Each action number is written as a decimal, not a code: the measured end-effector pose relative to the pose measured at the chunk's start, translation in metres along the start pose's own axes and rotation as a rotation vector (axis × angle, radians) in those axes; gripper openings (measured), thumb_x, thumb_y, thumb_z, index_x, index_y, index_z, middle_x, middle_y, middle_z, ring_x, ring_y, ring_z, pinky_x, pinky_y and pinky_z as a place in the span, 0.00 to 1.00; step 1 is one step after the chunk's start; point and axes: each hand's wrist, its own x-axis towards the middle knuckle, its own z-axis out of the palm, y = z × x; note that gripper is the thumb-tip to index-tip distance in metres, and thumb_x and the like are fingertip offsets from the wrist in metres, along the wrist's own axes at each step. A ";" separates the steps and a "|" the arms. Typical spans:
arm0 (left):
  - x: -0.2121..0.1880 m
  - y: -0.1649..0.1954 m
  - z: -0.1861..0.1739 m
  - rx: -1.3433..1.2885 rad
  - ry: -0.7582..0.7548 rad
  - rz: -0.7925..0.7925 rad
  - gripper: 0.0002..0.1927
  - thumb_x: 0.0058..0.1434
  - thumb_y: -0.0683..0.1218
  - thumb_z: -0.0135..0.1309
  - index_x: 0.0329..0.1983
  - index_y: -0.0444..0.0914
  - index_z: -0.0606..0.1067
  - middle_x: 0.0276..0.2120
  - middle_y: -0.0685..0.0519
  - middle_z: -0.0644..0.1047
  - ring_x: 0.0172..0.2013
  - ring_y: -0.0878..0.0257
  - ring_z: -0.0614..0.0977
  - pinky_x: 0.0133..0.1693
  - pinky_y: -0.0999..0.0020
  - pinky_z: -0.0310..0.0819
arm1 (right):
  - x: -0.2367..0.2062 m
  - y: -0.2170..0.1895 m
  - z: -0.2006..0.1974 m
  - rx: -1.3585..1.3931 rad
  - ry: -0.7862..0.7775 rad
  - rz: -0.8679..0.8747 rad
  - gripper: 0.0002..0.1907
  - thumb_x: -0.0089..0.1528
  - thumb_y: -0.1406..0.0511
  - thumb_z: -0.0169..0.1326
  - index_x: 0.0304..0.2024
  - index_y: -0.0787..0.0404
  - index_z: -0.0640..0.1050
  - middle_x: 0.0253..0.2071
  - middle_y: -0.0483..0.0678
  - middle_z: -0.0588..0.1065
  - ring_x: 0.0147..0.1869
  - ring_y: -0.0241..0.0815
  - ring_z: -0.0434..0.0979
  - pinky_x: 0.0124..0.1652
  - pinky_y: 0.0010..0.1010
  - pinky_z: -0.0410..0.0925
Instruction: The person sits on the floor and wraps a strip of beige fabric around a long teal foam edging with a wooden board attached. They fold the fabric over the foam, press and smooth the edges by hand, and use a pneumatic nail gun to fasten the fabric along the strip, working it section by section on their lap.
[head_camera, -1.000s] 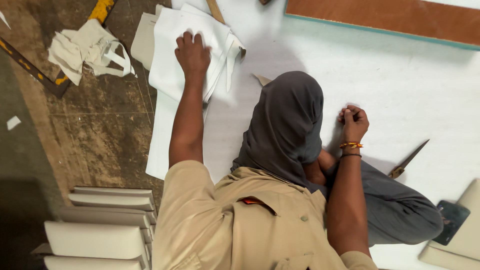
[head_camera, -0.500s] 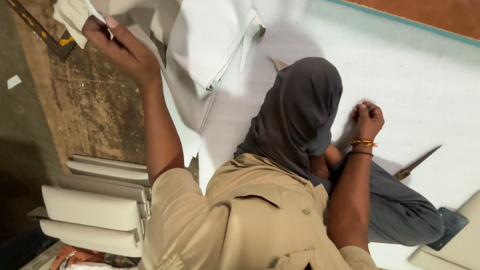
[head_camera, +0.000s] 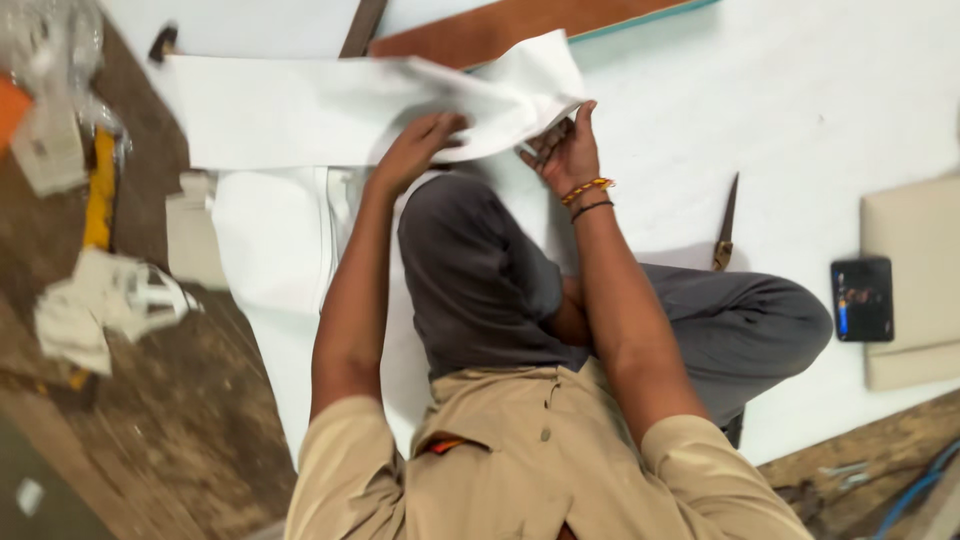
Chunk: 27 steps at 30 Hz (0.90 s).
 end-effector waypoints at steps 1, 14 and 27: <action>-0.004 -0.019 -0.006 0.119 0.175 -0.054 0.28 0.71 0.62 0.45 0.61 0.37 0.74 0.57 0.50 0.78 0.55 0.57 0.81 0.49 0.61 0.81 | 0.002 -0.003 0.001 0.057 -0.056 -0.046 0.38 0.77 0.35 0.43 0.44 0.64 0.76 0.32 0.49 0.77 0.40 0.50 0.79 0.59 0.60 0.71; -0.069 -0.077 -0.055 0.771 0.678 0.282 0.09 0.69 0.40 0.53 0.49 0.33 0.78 0.53 0.43 0.79 0.52 0.49 0.79 0.48 0.62 0.79 | -0.009 -0.100 -0.050 -1.785 0.606 -0.142 0.18 0.58 0.63 0.66 0.45 0.69 0.80 0.35 0.53 0.80 0.37 0.43 0.78 0.39 0.34 0.71; -0.010 -0.087 0.008 1.264 0.456 0.331 0.29 0.68 0.60 0.55 0.66 0.39 0.74 0.68 0.33 0.67 0.67 0.33 0.64 0.57 0.36 0.59 | -0.096 -0.269 -0.066 -1.918 1.335 -0.119 0.16 0.58 0.64 0.65 0.46 0.61 0.78 0.43 0.51 0.79 0.46 0.48 0.80 0.46 0.37 0.73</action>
